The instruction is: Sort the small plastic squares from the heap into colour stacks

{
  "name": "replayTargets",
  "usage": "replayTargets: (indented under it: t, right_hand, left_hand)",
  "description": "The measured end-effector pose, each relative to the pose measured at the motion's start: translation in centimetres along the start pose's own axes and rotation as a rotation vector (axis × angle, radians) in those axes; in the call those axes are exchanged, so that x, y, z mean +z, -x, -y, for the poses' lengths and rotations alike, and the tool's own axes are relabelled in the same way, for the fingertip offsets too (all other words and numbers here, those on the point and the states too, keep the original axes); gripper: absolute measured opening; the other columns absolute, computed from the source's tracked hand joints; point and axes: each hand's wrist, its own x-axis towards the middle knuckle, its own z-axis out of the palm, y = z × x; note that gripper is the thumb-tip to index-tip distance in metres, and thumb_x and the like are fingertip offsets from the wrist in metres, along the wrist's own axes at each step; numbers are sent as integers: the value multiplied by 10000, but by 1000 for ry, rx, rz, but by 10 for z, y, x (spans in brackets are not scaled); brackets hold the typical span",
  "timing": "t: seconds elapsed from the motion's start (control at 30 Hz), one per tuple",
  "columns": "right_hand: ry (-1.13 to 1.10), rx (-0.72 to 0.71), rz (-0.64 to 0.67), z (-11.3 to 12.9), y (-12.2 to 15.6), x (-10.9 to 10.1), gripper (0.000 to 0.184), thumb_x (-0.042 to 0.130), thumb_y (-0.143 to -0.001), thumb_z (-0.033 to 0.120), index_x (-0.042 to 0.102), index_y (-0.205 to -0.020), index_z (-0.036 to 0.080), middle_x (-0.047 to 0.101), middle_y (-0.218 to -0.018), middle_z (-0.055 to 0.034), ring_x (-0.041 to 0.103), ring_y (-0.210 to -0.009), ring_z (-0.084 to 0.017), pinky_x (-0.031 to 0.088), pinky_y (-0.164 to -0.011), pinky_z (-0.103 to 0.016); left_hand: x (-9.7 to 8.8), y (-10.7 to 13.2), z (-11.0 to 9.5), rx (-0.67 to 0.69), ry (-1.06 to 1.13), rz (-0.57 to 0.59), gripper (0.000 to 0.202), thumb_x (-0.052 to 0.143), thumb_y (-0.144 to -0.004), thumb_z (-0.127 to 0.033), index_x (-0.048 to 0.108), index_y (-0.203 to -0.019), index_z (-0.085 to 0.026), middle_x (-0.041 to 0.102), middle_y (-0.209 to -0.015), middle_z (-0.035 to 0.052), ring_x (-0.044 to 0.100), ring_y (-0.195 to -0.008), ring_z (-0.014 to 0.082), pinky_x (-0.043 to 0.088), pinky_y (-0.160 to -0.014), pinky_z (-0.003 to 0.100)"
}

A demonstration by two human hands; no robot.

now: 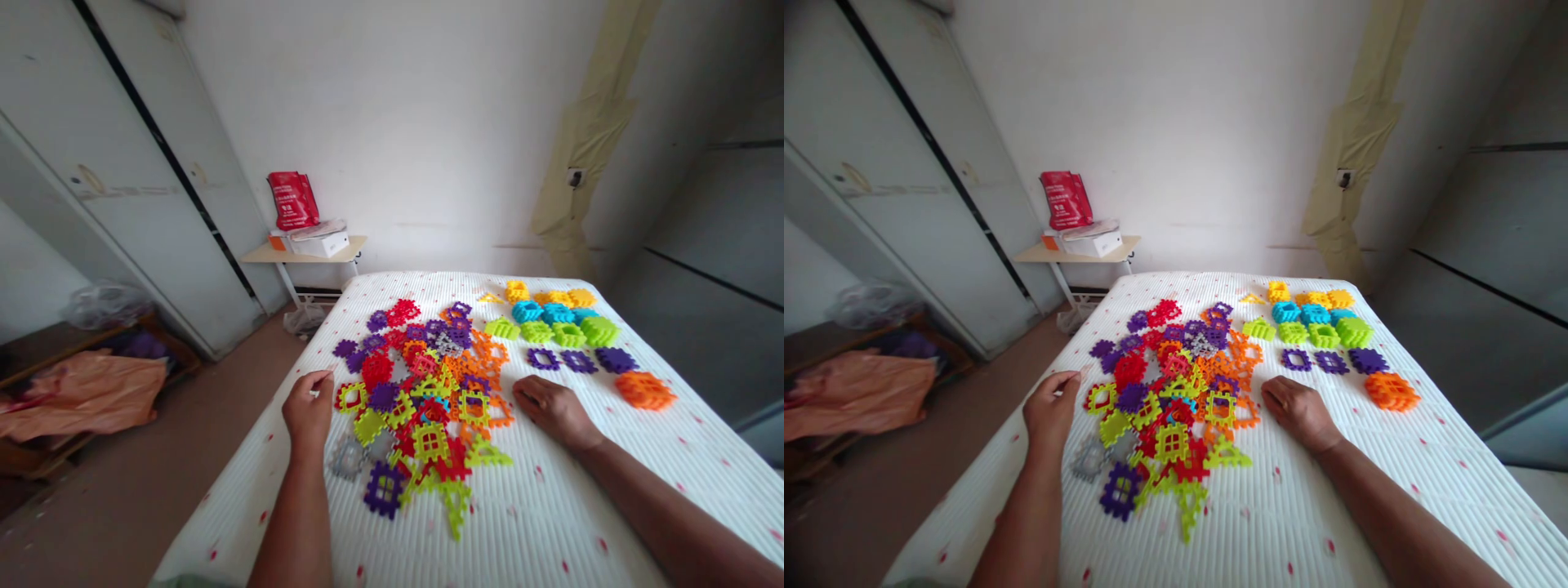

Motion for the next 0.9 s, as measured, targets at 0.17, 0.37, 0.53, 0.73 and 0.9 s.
replayTargets:
  t: [0.17,0.37,0.53,0.73,0.9]
  right_hand:
    - [1,-6,-1,-3,0,3,284,381,-895,310,620,-785,204,650,-764,-51,601,-672,-148,454,-618,-243]
    - [-9,4,2,-3,1,4,288,379,-894,316,628,-800,206,654,-774,-59,597,-670,-148,453,-612,-245]
    - [-9,19,15,-2,0,4,307,368,-901,318,633,-804,197,652,-780,-68,589,-671,-148,451,-616,-246]
    - [0,32,37,2,-2,1,279,363,-904,268,614,-816,187,640,-799,-63,585,-708,-140,442,-644,-234]
    - [40,39,36,5,-4,0,276,368,-913,245,606,-788,181,624,-778,-50,576,-704,-129,418,-641,-216]
  left_hand:
    - [-6,-10,20,-112,-69,111,296,530,-693,-384,680,-838,-175,695,-830,59,634,-771,207,480,-747,316]
    - [1,-6,22,-99,-122,274,327,581,-662,-398,692,-879,-180,700,-885,58,642,-827,198,470,-744,279]
    - [2,-6,23,-82,-190,329,317,633,-608,-414,705,-838,-208,692,-805,42,635,-785,212,458,-694,283]
    - [3,-7,18,-73,-214,366,228,615,-597,-405,690,-736,-240,691,-722,19,632,-714,216,448,-625,282]
    - [1,-7,9,-105,-294,364,220,592,-589,-434,665,-695,-254,690,-705,9,635,-691,233,440,-602,300]
